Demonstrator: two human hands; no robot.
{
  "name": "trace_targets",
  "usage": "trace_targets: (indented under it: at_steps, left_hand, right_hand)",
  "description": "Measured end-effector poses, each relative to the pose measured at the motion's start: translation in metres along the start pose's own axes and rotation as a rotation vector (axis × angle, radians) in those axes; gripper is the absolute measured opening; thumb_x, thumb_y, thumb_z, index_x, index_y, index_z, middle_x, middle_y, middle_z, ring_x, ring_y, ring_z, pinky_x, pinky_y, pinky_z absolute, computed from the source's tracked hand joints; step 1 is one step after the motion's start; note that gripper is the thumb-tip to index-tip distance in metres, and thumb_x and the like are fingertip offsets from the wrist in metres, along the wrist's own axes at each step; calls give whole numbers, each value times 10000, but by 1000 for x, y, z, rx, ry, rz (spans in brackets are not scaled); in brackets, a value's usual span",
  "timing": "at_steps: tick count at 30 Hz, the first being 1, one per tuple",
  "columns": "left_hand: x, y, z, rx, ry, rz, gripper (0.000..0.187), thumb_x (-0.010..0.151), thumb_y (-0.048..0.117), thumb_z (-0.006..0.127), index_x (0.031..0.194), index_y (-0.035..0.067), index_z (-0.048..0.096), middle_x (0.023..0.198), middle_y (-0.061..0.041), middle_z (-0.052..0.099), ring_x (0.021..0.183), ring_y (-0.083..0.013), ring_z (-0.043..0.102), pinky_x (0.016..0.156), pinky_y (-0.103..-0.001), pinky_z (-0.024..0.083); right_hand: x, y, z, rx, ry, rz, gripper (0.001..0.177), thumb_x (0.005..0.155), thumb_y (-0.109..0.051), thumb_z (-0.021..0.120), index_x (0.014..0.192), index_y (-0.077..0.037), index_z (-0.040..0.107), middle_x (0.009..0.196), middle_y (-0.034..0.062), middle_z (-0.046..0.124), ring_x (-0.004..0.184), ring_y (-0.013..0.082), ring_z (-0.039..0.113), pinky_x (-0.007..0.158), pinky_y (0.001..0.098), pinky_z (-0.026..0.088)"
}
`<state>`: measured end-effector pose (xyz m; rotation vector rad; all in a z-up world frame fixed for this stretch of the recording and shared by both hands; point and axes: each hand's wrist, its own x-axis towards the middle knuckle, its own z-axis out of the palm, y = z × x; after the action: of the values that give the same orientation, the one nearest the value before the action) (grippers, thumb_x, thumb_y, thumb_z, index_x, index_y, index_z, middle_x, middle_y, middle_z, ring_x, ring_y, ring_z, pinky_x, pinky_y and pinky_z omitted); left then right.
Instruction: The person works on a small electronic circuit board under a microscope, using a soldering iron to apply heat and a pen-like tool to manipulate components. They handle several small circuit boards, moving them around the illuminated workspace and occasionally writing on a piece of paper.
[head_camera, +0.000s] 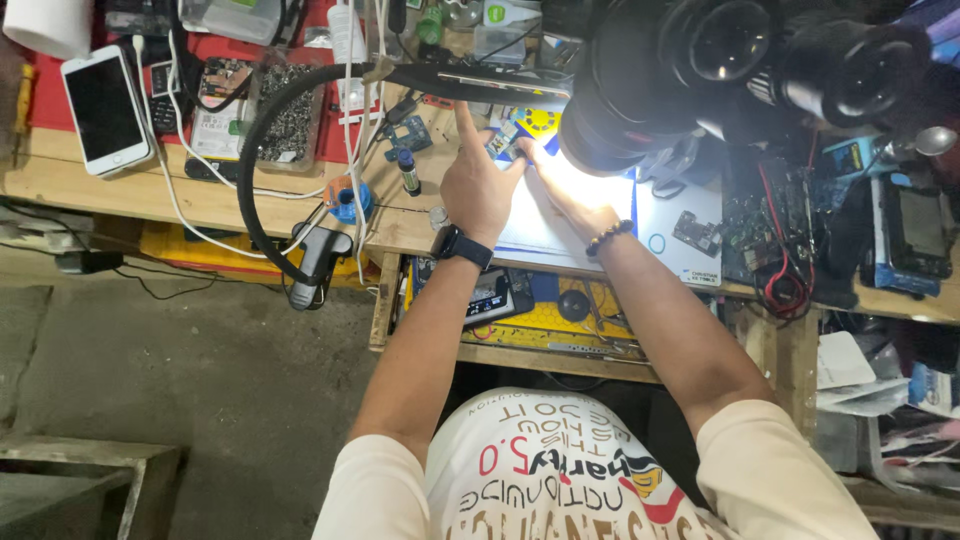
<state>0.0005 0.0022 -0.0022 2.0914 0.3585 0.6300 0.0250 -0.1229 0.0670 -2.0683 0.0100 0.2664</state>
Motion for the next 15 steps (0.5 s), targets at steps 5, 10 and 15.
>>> trace_targets:
  at_steps: [5, 10, 15]
  left_hand:
    - [-4, 4, -5, 27, 89, 120, 1196, 742, 333, 923, 1604, 103, 127, 1123, -93, 751, 974, -293, 743, 774, -399, 584]
    - [-19, 18, -28, 69, 64, 168, 1133, 782, 317, 891, 1602, 60, 153, 1235, -165, 699, 1055, -305, 722, 792, -406, 571]
    - [-52, 38, -57, -41, -121, 139, 855, 891, 221, 805, 1565, 39, 311, 1068, -139, 690, 962, -323, 694, 829, -433, 542]
  right_hand:
    - [12, 31, -2, -58, 57, -220, 434, 971, -427, 753, 1154, -35, 711, 1025, 105, 714, 800, 156, 609, 657, 384, 506]
    - [30, 100, -2, -764, 161, -768, 308, 1043, -314, 722, 1311, -167, 762, 965, 170, 727, 774, 323, 663, 689, 451, 526]
    - [-34, 97, -14, -669, 274, -776, 347, 968, -204, 791, 1223, -36, 625, 935, 181, 660, 846, 367, 655, 747, 469, 528]
